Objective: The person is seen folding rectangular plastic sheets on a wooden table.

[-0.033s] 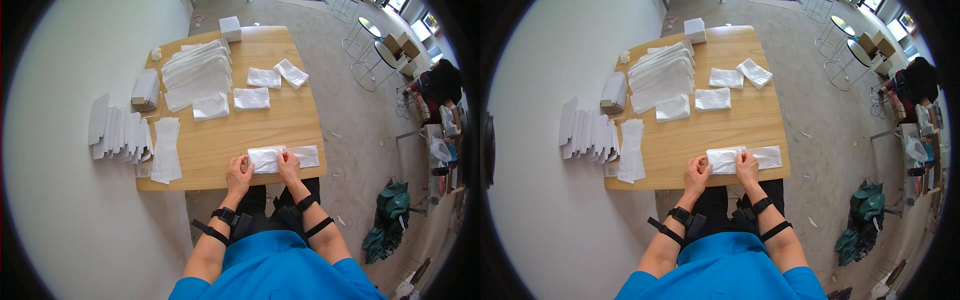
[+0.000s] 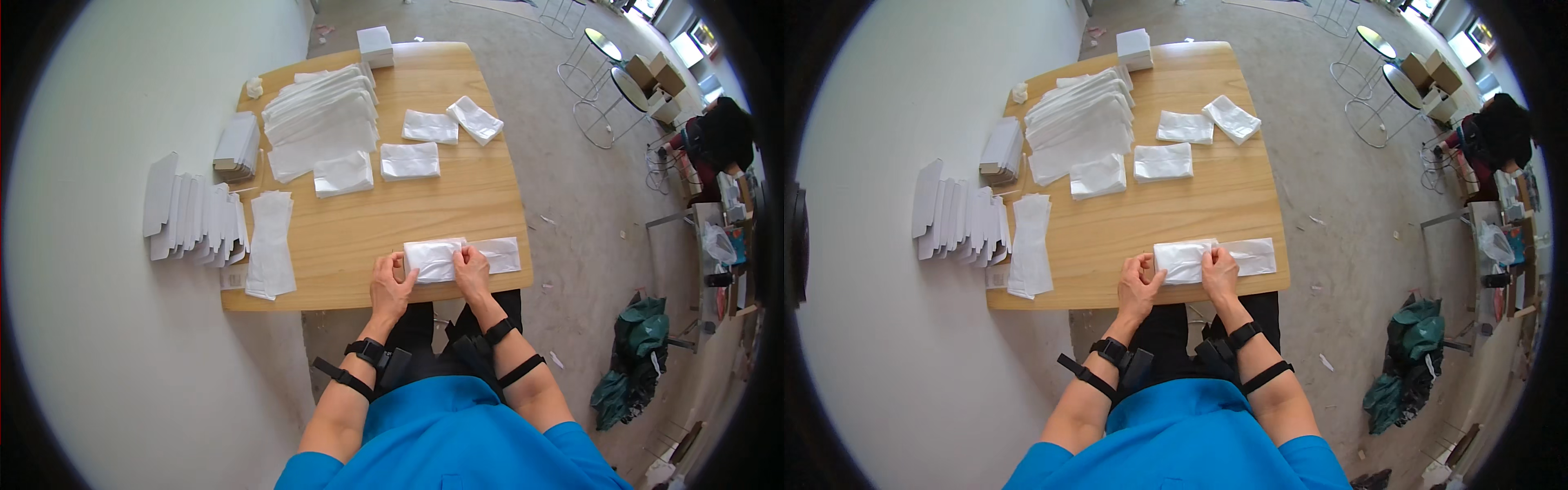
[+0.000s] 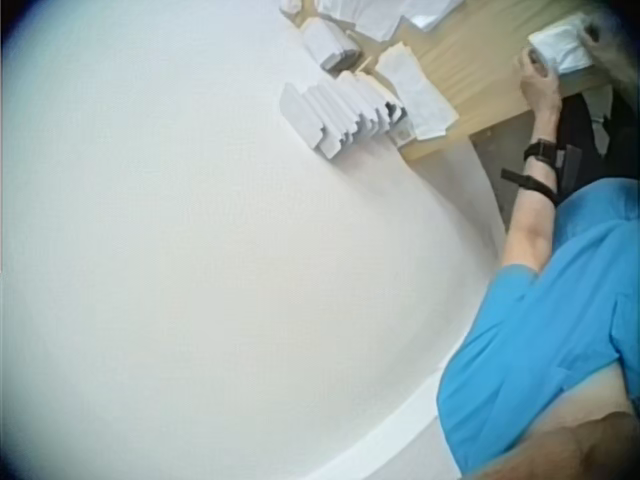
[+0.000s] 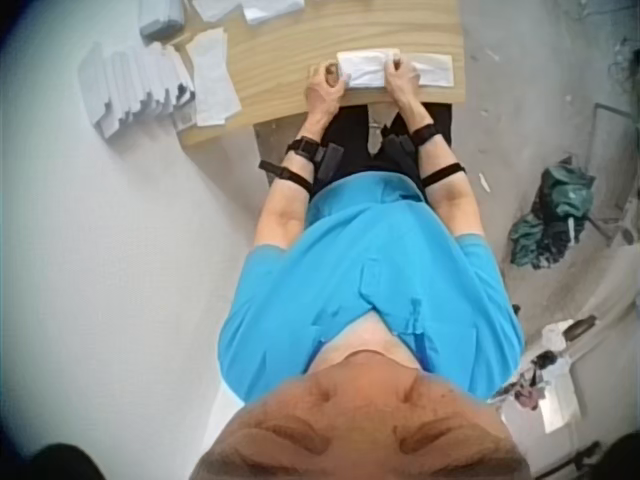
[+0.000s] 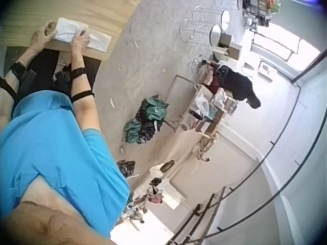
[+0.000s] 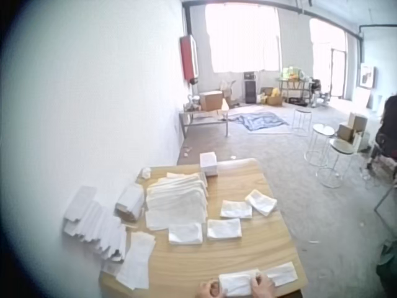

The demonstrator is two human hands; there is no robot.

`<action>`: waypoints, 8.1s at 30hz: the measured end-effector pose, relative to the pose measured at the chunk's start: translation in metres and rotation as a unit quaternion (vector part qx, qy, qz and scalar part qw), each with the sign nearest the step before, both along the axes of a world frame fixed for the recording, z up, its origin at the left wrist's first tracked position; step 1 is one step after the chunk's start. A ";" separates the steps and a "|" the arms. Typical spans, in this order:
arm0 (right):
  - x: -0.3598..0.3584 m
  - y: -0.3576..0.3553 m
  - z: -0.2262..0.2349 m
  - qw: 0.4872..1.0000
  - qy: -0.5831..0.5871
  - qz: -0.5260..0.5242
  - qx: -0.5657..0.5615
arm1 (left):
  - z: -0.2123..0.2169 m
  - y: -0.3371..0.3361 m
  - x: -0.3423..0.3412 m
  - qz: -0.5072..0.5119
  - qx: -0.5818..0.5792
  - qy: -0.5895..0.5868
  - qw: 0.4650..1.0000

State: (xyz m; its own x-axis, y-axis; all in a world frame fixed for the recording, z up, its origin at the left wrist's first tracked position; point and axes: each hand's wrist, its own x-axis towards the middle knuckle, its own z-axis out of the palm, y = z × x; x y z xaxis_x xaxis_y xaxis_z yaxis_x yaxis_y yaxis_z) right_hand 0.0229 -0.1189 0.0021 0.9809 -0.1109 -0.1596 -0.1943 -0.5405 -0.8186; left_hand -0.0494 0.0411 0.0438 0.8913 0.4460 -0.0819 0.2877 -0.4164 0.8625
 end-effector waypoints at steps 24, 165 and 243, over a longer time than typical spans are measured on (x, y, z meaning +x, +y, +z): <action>-0.001 0.003 0.008 1.000 0.019 -0.005 -0.013 | -0.019 -0.037 -0.010 0.077 0.096 0.130 0.984; 0.017 0.044 -0.003 0.972 -0.071 0.222 0.028 | -0.028 -0.066 -0.028 0.148 0.132 0.016 0.980; 0.005 -0.101 0.030 0.948 -0.074 -0.149 0.272 | -0.031 -0.053 0.068 -0.279 0.144 0.038 0.949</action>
State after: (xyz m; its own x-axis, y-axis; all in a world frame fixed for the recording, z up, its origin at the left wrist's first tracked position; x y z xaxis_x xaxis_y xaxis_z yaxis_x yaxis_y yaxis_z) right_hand 0.0275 -0.2195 0.0319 0.9351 -0.3276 -0.1354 -0.1330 0.0298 -0.9907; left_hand 0.0185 -0.0117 0.0132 0.9916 -0.0804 -0.1013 0.0093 -0.7371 0.6757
